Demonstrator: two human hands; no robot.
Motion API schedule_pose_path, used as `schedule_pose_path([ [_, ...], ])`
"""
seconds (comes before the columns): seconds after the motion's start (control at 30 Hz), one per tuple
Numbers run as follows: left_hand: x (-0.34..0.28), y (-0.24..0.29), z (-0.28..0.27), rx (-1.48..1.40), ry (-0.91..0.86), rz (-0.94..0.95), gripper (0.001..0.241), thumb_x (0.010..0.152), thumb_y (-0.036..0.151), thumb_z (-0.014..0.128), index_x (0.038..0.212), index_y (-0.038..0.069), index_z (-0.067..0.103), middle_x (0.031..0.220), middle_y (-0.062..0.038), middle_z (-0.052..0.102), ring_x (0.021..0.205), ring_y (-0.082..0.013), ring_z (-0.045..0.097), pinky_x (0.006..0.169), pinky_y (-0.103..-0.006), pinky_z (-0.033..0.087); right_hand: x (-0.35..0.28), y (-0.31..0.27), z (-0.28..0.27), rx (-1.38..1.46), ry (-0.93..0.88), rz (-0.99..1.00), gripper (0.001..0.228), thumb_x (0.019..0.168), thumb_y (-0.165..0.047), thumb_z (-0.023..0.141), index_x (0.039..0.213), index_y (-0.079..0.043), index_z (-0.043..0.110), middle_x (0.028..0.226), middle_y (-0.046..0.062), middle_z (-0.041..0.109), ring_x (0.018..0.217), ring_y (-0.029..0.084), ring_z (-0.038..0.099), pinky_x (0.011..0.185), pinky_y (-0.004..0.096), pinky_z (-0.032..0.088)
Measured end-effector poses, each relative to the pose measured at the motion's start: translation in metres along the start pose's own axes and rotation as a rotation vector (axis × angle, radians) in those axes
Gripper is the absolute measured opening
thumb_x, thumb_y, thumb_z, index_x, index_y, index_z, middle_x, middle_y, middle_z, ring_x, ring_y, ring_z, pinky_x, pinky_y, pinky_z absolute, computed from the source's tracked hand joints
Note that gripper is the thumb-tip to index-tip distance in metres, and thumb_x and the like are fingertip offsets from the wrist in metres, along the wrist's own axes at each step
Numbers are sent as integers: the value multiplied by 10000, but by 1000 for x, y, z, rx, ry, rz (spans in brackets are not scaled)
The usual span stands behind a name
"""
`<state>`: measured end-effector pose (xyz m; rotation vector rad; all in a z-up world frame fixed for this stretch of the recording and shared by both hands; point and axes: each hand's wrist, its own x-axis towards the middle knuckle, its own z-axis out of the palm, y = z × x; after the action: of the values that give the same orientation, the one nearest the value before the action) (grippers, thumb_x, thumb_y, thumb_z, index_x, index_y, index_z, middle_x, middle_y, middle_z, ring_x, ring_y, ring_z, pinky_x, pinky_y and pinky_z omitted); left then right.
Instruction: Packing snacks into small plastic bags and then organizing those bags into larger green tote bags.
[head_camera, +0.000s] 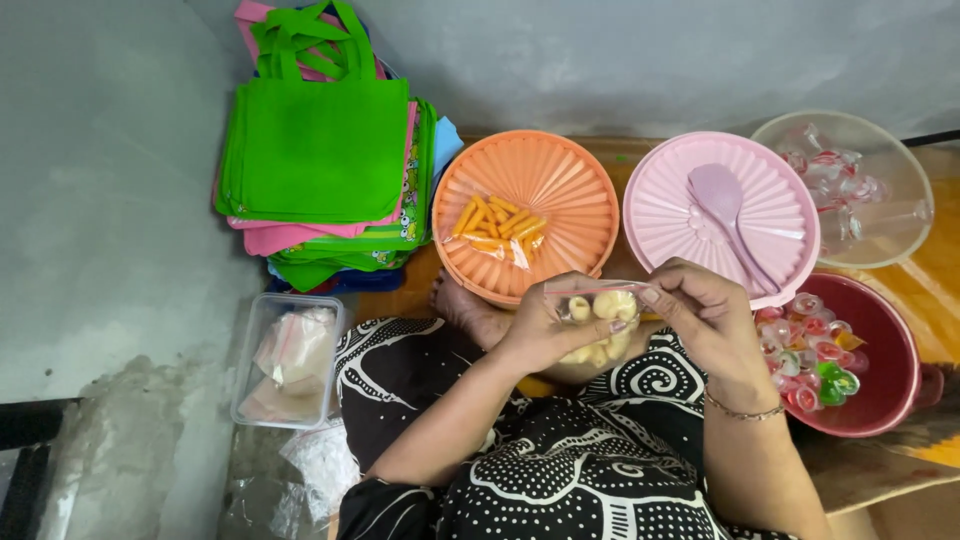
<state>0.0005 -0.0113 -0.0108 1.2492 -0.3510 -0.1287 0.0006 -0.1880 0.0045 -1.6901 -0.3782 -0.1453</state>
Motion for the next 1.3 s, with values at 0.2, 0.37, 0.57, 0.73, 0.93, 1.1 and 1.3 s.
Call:
schedule_pose_path([
  [0.2,0,22,1,-16,-45,11,300,648,67,729,922,19,618,737,-55,561,695,-85,524,653,-231,474,-4,-26,15,139,27,-103,85,732,22,573,790,81,592,680,151,538,619,177,544,603,280,451],
  [0.37,-4,12,-5,83,-55,63,292,610,59,745,880,36,635,718,-78,583,682,-95,549,647,-229,461,0,-6,17,66,40,-158,87,761,16,563,694,53,605,646,127,550,588,164,539,594,253,434],
  [0.57,0,14,-13,20,-2,129,255,695,61,695,934,29,612,781,-74,602,753,-100,553,718,-258,469,-2,-7,20,-41,115,-159,115,811,-5,545,715,34,593,639,116,536,606,145,526,608,253,425],
  [0.73,1,14,-19,67,111,180,46,780,48,624,803,10,637,688,-82,600,677,-88,561,627,-242,491,3,-15,32,83,97,-62,99,787,-7,568,860,57,586,730,115,568,714,132,548,690,284,457],
  [0.93,2,41,-22,16,118,146,163,734,63,663,883,16,618,720,-42,601,682,-59,545,643,-226,492,24,-16,34,-23,-17,-162,72,783,-9,575,726,17,610,666,111,545,631,168,538,631,273,434],
  [1.1,2,45,-31,258,349,207,57,723,44,655,779,56,654,587,-37,599,563,-44,528,520,-208,470,32,-24,43,344,-160,-17,541,753,-202,556,1187,68,377,1005,147,544,896,163,536,716,274,471],
  [1.3,-8,31,-48,-39,696,178,95,723,8,643,800,-27,601,634,-89,614,508,-75,554,414,-190,471,4,11,70,562,-135,292,399,729,-51,583,1086,54,439,885,119,536,691,164,603,545,291,552],
])
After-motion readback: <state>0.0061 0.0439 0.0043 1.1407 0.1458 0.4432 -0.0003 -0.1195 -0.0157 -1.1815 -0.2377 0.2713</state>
